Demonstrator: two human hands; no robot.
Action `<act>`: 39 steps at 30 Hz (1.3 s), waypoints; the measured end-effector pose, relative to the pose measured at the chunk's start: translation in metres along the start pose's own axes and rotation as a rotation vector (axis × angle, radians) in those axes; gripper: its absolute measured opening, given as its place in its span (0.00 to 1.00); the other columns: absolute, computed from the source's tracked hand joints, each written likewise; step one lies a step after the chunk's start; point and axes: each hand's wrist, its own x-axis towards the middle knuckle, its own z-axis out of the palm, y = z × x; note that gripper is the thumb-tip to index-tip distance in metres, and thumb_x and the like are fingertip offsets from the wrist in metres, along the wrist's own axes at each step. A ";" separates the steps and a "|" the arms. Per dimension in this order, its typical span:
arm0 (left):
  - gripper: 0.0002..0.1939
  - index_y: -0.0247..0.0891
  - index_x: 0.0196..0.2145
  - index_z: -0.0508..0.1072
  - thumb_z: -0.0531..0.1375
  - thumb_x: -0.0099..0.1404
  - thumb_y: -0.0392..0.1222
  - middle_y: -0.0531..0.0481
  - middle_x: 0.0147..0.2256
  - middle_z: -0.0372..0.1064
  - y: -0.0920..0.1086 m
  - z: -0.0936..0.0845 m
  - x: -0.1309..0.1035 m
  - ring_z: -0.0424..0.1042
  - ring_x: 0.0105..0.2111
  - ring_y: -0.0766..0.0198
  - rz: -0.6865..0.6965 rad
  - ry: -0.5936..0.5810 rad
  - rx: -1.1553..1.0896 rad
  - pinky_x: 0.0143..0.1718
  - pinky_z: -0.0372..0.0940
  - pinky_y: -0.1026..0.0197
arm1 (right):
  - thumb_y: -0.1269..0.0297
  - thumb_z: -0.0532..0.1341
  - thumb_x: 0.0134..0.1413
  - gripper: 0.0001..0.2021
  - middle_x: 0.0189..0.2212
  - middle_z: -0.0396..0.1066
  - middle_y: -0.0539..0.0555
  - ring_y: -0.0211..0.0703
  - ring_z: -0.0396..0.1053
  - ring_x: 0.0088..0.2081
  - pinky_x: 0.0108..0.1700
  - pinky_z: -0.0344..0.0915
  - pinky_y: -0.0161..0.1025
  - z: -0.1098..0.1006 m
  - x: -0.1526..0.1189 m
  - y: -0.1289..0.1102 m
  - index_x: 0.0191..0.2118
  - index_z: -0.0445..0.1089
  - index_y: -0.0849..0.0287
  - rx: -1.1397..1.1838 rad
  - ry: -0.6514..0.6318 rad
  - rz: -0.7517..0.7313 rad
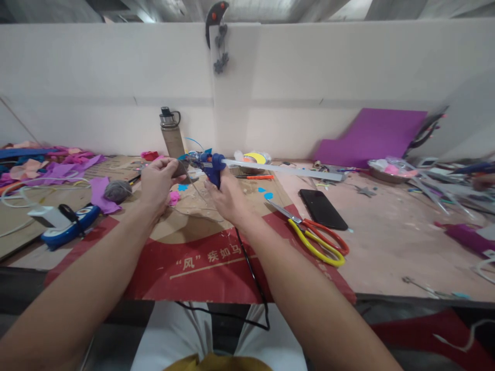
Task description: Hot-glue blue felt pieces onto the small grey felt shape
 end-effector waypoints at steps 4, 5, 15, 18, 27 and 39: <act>0.08 0.35 0.28 0.73 0.64 0.54 0.43 0.49 0.29 0.70 0.000 0.000 -0.001 0.71 0.29 0.65 -0.017 0.011 -0.024 0.29 0.71 0.64 | 0.63 0.58 0.57 0.07 0.32 0.66 0.54 0.48 0.67 0.36 0.36 0.67 0.44 -0.001 0.001 0.001 0.41 0.64 0.54 -0.068 0.020 -0.020; 0.08 0.35 0.28 0.73 0.64 0.53 0.43 0.49 0.29 0.70 0.000 0.000 -0.001 0.71 0.30 0.65 -0.021 0.009 -0.027 0.29 0.71 0.63 | 0.63 0.58 0.57 0.07 0.32 0.66 0.54 0.48 0.67 0.37 0.37 0.67 0.45 -0.001 0.001 0.001 0.41 0.63 0.54 -0.065 0.020 -0.028; 0.08 0.34 0.28 0.74 0.64 0.53 0.41 0.50 0.29 0.70 -0.003 -0.002 0.003 0.70 0.29 0.66 -0.024 0.001 -0.079 0.29 0.71 0.62 | 0.64 0.57 0.57 0.08 0.30 0.67 0.52 0.48 0.67 0.39 0.40 0.66 0.45 -0.002 0.003 0.004 0.42 0.62 0.55 -0.049 0.021 -0.081; 0.08 0.35 0.27 0.73 0.64 0.51 0.41 0.51 0.28 0.70 -0.004 -0.003 0.004 0.70 0.29 0.66 -0.023 0.009 -0.091 0.28 0.71 0.64 | 0.65 0.57 0.56 0.08 0.30 0.68 0.53 0.48 0.67 0.40 0.42 0.67 0.46 -0.002 0.004 0.005 0.42 0.62 0.56 -0.057 0.030 -0.103; 0.07 0.36 0.28 0.72 0.64 0.53 0.41 0.51 0.28 0.70 0.003 -0.002 0.001 0.71 0.29 0.66 -0.104 -0.011 -0.174 0.32 0.71 0.62 | 0.63 0.59 0.55 0.10 0.35 0.72 0.55 0.45 0.69 0.35 0.37 0.68 0.43 -0.004 0.005 0.007 0.43 0.64 0.56 0.026 0.056 0.002; 0.08 0.35 0.29 0.73 0.66 0.53 0.40 0.54 0.26 0.68 0.004 0.005 -0.005 0.70 0.27 0.68 -0.029 -0.021 -0.110 0.30 0.72 0.63 | 0.75 0.55 0.52 0.09 0.20 0.70 0.53 0.38 0.67 0.21 0.29 0.70 0.39 -0.014 0.028 0.048 0.23 0.62 0.58 0.135 0.040 0.653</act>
